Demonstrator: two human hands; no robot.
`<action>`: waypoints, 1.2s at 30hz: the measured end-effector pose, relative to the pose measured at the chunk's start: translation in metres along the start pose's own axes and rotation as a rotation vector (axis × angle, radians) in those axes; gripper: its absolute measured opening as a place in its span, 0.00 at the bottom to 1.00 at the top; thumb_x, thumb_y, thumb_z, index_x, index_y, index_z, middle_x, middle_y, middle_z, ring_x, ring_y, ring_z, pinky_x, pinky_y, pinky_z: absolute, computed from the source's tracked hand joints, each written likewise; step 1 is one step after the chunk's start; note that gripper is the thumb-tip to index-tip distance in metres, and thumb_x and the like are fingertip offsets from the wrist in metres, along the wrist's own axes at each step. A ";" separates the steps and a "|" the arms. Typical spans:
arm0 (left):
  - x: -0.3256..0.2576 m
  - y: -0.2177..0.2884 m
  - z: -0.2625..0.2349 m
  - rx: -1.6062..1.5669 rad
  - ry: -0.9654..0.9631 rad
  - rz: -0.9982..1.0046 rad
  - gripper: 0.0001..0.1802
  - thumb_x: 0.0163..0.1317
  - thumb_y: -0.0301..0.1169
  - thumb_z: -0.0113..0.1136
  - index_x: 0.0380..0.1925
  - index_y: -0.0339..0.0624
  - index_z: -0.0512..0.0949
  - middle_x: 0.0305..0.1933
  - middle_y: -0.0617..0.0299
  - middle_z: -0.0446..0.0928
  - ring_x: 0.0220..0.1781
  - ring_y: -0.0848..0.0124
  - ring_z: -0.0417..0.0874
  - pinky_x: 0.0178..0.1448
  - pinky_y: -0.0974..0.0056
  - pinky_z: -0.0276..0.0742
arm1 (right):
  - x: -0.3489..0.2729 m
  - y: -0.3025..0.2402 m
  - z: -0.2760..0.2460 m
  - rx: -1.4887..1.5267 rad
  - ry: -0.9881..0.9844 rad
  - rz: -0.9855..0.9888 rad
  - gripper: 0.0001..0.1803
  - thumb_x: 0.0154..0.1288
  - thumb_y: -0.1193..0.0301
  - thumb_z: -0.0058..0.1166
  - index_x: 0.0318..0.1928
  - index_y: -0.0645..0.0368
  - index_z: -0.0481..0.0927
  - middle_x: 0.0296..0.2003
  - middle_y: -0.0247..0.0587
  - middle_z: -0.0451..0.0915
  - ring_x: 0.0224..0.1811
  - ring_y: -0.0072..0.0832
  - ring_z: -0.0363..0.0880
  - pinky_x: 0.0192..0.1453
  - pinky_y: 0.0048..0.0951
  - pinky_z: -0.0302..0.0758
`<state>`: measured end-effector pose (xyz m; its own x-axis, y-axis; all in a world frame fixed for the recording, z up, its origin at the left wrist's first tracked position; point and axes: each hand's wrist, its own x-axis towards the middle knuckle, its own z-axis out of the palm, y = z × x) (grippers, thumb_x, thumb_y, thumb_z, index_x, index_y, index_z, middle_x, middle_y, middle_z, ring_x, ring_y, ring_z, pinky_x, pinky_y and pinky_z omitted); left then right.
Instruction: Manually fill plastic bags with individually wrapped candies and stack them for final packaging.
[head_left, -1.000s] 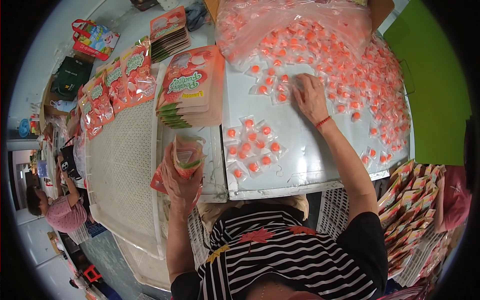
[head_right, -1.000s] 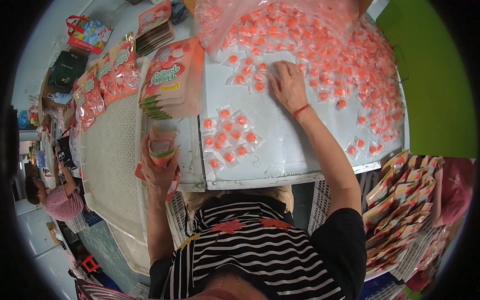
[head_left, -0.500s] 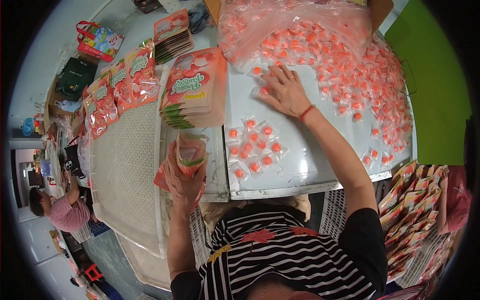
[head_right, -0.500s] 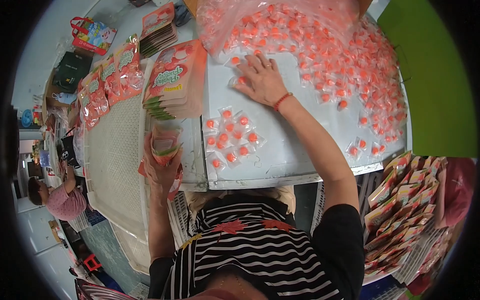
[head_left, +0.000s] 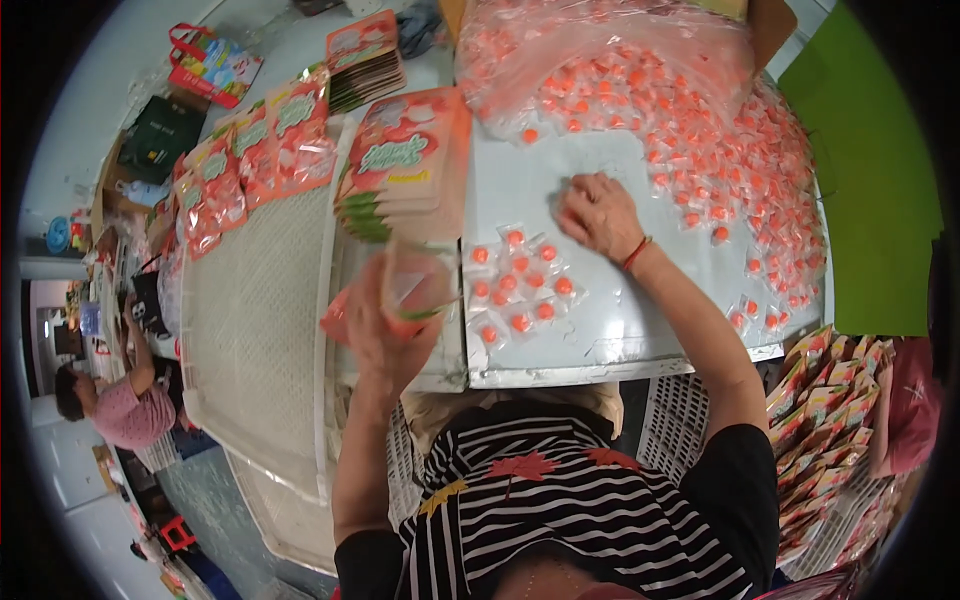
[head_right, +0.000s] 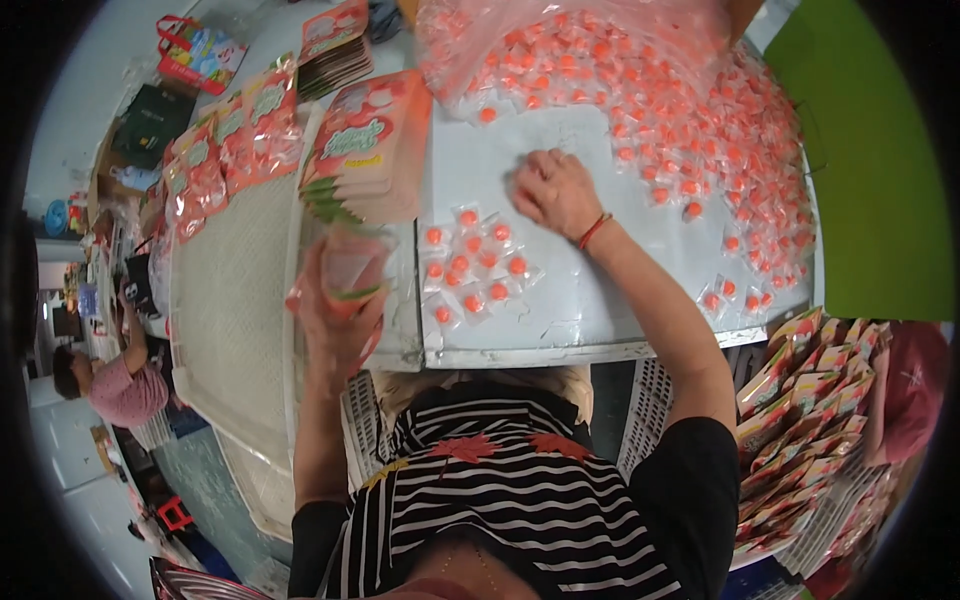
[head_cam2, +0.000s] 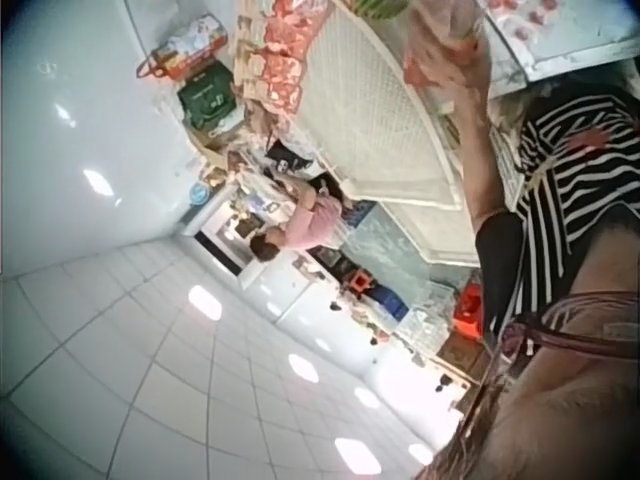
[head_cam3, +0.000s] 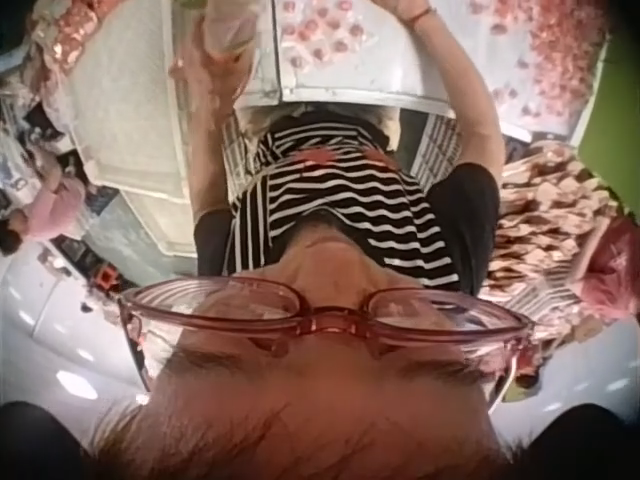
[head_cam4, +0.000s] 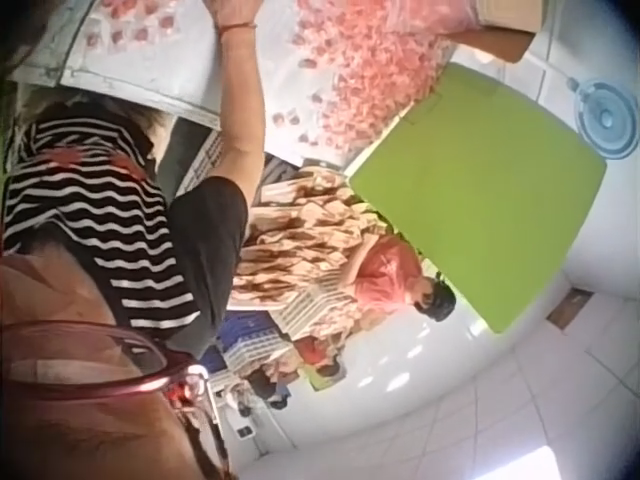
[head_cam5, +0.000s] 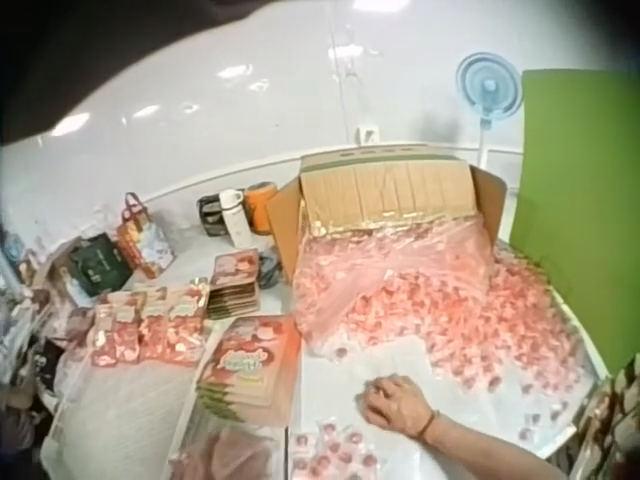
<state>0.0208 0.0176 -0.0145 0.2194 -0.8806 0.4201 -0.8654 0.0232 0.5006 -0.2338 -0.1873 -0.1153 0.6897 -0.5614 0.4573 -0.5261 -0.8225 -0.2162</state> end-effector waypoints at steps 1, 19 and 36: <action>0.006 0.006 0.002 -0.002 -0.056 0.051 0.46 0.41 0.29 0.74 0.62 0.38 0.61 0.55 0.47 0.72 0.55 0.52 0.75 0.56 0.54 0.72 | 0.003 0.008 0.000 0.003 0.002 0.040 0.11 0.57 0.62 0.59 0.36 0.54 0.78 0.42 0.37 0.75 0.43 0.35 0.75 0.45 0.36 0.72; 0.022 0.012 0.062 -0.106 -0.129 0.265 0.52 0.34 0.34 0.74 0.63 0.38 0.58 0.60 0.47 0.64 0.62 0.49 0.65 0.66 0.48 0.58 | 0.053 -0.114 -0.056 0.318 -0.044 0.056 0.09 0.60 0.71 0.49 0.35 0.64 0.77 0.32 0.45 0.76 0.30 0.45 0.77 0.32 0.37 0.75; 0.027 0.001 0.062 -0.382 0.103 0.079 0.53 0.37 0.37 0.77 0.62 0.35 0.57 0.60 0.44 0.65 0.60 0.50 0.68 0.62 0.50 0.64 | 0.079 -0.160 -0.090 0.510 0.242 0.078 0.15 0.65 0.70 0.48 0.49 0.64 0.73 0.43 0.52 0.78 0.48 0.47 0.77 0.52 0.39 0.73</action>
<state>-0.0024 -0.0359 -0.0495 0.2193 -0.8174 0.5326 -0.6561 0.2804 0.7006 -0.1398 -0.0922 0.0329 0.4934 -0.6346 0.5948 -0.2225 -0.7532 -0.6190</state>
